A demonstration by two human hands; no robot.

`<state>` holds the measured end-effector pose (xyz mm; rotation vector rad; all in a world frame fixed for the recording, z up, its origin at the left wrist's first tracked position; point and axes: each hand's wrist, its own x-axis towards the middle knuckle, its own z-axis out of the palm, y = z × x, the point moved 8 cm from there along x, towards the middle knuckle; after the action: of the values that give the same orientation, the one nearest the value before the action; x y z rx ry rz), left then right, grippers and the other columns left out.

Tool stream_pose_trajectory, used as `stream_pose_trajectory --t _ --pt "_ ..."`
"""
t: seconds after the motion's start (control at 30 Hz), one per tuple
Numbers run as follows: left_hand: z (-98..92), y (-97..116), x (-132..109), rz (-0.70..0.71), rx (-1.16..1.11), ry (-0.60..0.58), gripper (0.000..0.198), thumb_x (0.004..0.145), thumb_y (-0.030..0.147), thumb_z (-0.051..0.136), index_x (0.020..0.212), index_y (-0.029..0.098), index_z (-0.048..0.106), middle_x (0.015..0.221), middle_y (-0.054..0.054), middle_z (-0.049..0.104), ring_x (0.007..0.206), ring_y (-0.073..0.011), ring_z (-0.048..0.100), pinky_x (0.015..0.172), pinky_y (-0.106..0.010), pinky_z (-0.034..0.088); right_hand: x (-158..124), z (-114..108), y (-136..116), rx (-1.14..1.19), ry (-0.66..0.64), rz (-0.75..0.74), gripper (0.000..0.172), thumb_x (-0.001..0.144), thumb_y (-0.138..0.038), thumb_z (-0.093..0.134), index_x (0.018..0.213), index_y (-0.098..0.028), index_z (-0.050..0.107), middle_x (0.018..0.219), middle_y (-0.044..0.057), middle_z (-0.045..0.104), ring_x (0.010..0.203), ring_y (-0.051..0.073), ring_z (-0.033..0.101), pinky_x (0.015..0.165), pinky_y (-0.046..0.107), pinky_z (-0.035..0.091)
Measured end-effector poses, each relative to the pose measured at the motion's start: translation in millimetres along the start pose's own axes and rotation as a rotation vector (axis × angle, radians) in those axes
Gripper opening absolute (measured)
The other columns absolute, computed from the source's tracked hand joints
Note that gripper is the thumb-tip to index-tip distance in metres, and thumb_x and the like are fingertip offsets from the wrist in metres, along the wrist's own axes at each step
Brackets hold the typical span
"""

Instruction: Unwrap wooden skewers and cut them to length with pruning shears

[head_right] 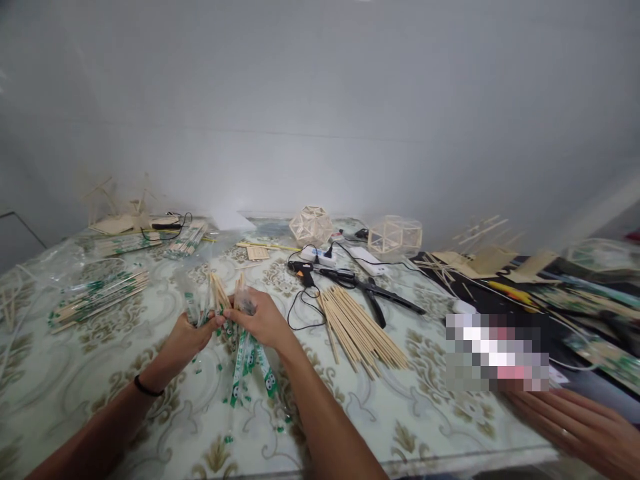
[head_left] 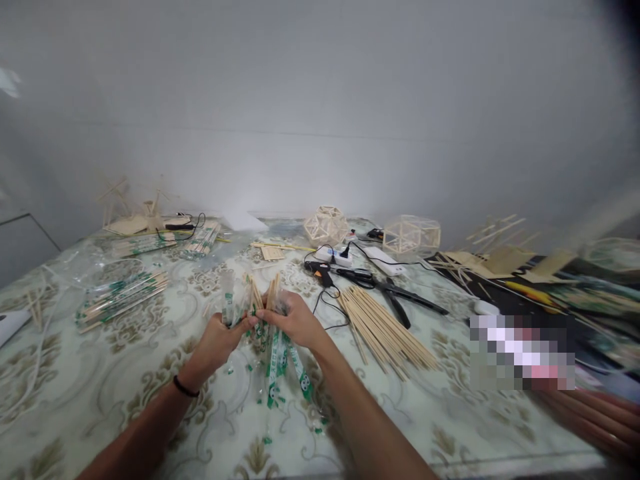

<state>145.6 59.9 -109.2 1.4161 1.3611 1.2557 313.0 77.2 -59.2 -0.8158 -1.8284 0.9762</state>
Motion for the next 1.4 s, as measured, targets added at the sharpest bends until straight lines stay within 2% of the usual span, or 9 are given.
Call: stream_pose_trajectory --t 0.2,0.37,0.53,0.7,0.9,1.0,1.1,1.2,1.4 --pt "8.9 9 -1 0.053 0.018 -0.032 0.026 0.077 0.044 0.077 0.069 0.020 0.071 0.069 -0.001 0.072 0.083 -0.0248 0.070 0.075 -0.029 0.056 2 1 -4 -0.105 0.073 -0.036 0.027 0.089 -0.047 0.069 0.094 -0.022 0.078 0.093 0.003 0.073 0.086 0.023 0.067 0.085 0.034 0.051" --pt "9.1 10 -1 0.082 0.045 -0.051 0.029 0.081 0.044 0.074 0.088 0.017 0.080 0.089 -0.004 0.081 0.089 -0.0271 0.073 0.086 -0.034 0.057 2 9 -10 -0.197 0.032 -0.116 0.025 0.096 -0.040 0.062 0.085 -0.021 0.074 0.099 0.006 0.070 0.093 0.023 0.065 0.089 0.034 0.050" --pt "8.5 15 -3 0.120 0.068 -0.093 0.033 0.084 0.043 0.072 0.101 0.017 0.081 0.105 -0.006 0.082 0.105 -0.0290 0.073 0.102 -0.038 0.052 -2 9 -17 -0.278 0.010 -0.190 0.016 0.093 -0.020 0.056 0.088 -0.021 0.071 0.097 0.007 0.069 0.095 0.024 0.064 0.091 0.035 0.049" --pt "7.5 20 -2 0.128 0.083 -0.114 0.038 0.086 0.046 0.069 0.105 0.015 0.081 0.106 -0.005 0.083 0.104 -0.0293 0.074 0.101 -0.039 0.055 -3 3 -16 -0.350 0.058 -0.190 0.015 0.086 -0.012 0.056 0.082 -0.019 0.068 0.089 0.007 0.069 0.091 0.023 0.065 0.086 0.031 0.049" --pt "7.6 16 1 0.138 0.100 -0.075 0.045 0.087 0.049 0.068 0.115 0.016 0.079 0.118 -0.008 0.080 0.118 -0.0320 0.071 0.110 -0.044 0.050 -1 -4 -13 -0.351 0.133 -0.144 0.022 0.096 -0.033 0.061 0.081 -0.019 0.070 0.080 0.004 0.070 0.076 0.020 0.064 0.073 0.029 0.048" --pt "7.1 13 1 0.129 0.116 -0.050 0.046 0.087 0.050 0.066 0.114 0.015 0.079 0.117 -0.009 0.081 0.114 -0.0324 0.072 0.106 -0.044 0.053 -2 -1 -15 -0.335 0.158 -0.184 0.023 0.098 -0.036 0.061 0.085 -0.020 0.073 0.088 0.006 0.073 0.083 0.021 0.067 0.077 0.030 0.049" --pt "5.1 13 1 0.118 0.134 -0.020 0.046 0.083 0.050 0.068 0.109 0.014 0.080 0.113 -0.009 0.082 0.113 -0.0333 0.072 0.105 -0.044 0.053 -3 2 -16 -0.276 0.193 -0.230 0.022 0.097 -0.034 0.062 0.086 -0.020 0.075 0.095 0.008 0.074 0.092 0.023 0.068 0.084 0.032 0.051" --pt "2.8 10 4 0.097 0.149 -0.010 0.042 0.076 0.050 0.073 0.100 0.016 0.081 0.109 -0.008 0.083 0.113 -0.0342 0.072 0.108 -0.044 0.050 -1 4 -8 -0.222 0.193 -0.198 0.025 0.096 -0.036 0.064 0.081 -0.020 0.075 0.091 0.007 0.074 0.089 0.022 0.069 0.084 0.032 0.052" --pt "-1.5 -4 12 0.048 0.154 -0.067 0.039 0.072 0.050 0.077 0.087 0.014 0.081 0.089 -0.007 0.083 0.092 -0.0319 0.075 0.088 -0.040 0.059 3 10 5 -0.084 0.082 -0.108 0.029 0.092 -0.046 0.068 0.083 -0.021 0.079 0.095 0.004 0.076 0.091 0.021 0.072 0.085 0.029 0.052"
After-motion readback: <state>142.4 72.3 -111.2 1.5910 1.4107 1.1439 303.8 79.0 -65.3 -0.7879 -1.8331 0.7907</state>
